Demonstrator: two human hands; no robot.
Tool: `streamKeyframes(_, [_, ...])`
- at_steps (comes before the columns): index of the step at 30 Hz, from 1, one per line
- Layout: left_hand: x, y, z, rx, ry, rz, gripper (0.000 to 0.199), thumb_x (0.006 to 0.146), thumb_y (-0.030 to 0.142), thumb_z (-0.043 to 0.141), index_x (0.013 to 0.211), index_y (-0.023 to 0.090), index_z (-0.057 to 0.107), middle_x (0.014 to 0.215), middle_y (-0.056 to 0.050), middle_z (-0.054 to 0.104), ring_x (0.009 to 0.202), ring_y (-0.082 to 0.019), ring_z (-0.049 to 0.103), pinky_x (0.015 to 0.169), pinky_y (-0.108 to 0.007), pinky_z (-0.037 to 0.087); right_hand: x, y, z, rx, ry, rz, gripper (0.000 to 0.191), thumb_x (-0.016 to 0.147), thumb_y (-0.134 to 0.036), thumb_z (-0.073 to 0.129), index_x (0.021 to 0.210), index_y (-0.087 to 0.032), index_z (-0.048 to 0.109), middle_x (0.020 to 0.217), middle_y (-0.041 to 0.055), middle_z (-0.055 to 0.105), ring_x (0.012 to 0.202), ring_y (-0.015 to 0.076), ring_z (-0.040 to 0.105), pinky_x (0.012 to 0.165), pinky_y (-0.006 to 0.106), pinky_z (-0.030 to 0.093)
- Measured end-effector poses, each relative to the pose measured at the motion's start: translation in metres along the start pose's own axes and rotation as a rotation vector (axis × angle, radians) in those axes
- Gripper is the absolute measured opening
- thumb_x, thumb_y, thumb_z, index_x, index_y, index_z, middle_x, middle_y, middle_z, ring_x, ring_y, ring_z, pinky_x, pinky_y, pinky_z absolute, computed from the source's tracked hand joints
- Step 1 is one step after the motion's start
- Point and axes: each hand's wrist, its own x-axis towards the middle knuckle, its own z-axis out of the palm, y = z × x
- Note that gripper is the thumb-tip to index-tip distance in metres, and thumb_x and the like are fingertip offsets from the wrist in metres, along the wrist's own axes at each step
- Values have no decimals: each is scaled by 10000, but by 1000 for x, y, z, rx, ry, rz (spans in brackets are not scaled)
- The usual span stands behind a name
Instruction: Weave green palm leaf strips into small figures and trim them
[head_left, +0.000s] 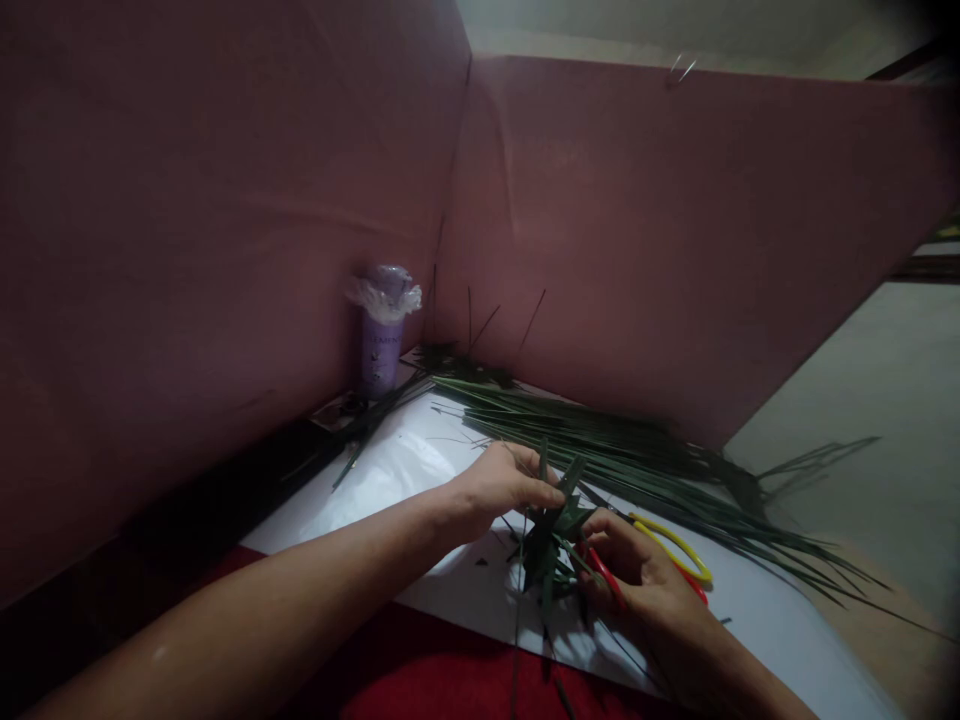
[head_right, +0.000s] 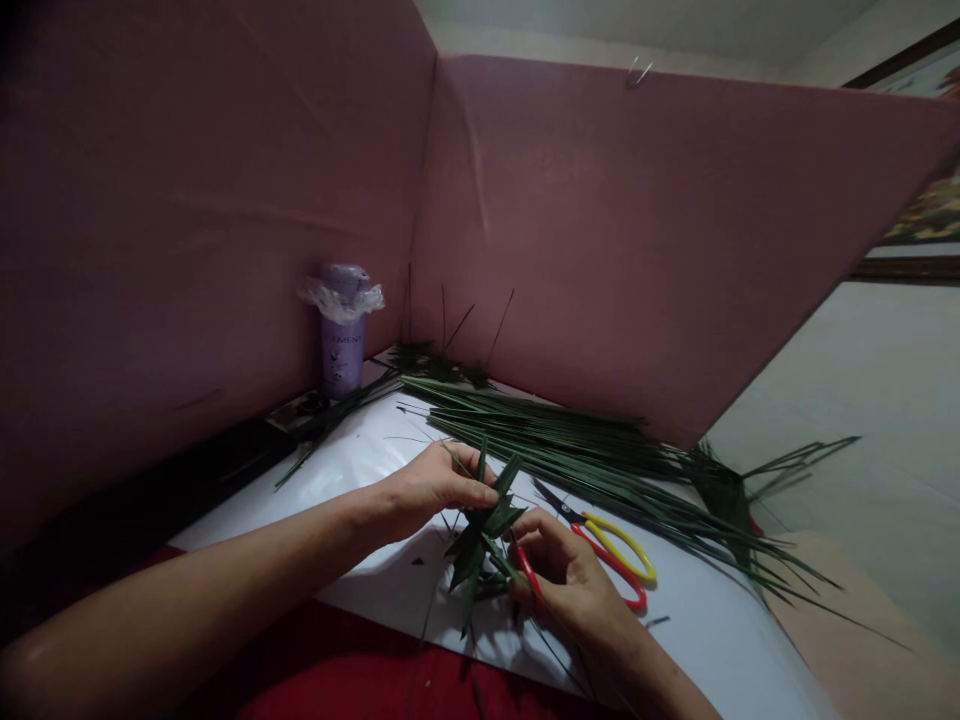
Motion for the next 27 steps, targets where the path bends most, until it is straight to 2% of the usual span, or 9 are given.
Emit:
streamKeyframes(16, [2, -4, 0, -78, 3, 3, 214, 472, 191, 727, 595, 123, 565, 517, 18, 550, 492, -88, 490, 524, -232, 358, 4, 6, 2, 18, -2, -58, 288, 707, -381, 695, 801, -208, 485, 631, -41, 528, 496, 61, 368, 445, 179, 254])
streamKeyframes(19, [1, -2, -1, -75, -12, 19, 227, 474, 205, 735, 605, 120, 570, 518, 15, 544, 495, -93, 493, 528, -238, 364, 1, 2, 8, 35, 45, -51, 303, 701, -398, 694, 776, -205, 473, 597, -53, 504, 473, 56, 338, 434, 181, 220])
streamKeyframes(27, [0, 1, -2, -137, -76, 37, 200, 572, 258, 692, 649, 109, 583, 559, 2, 555, 495, -84, 499, 534, -235, 387, -1, -4, 16, 54, 102, -99, 335, 668, -432, 707, 796, -208, 493, 578, -60, 464, 472, 58, 295, 448, 194, 186])
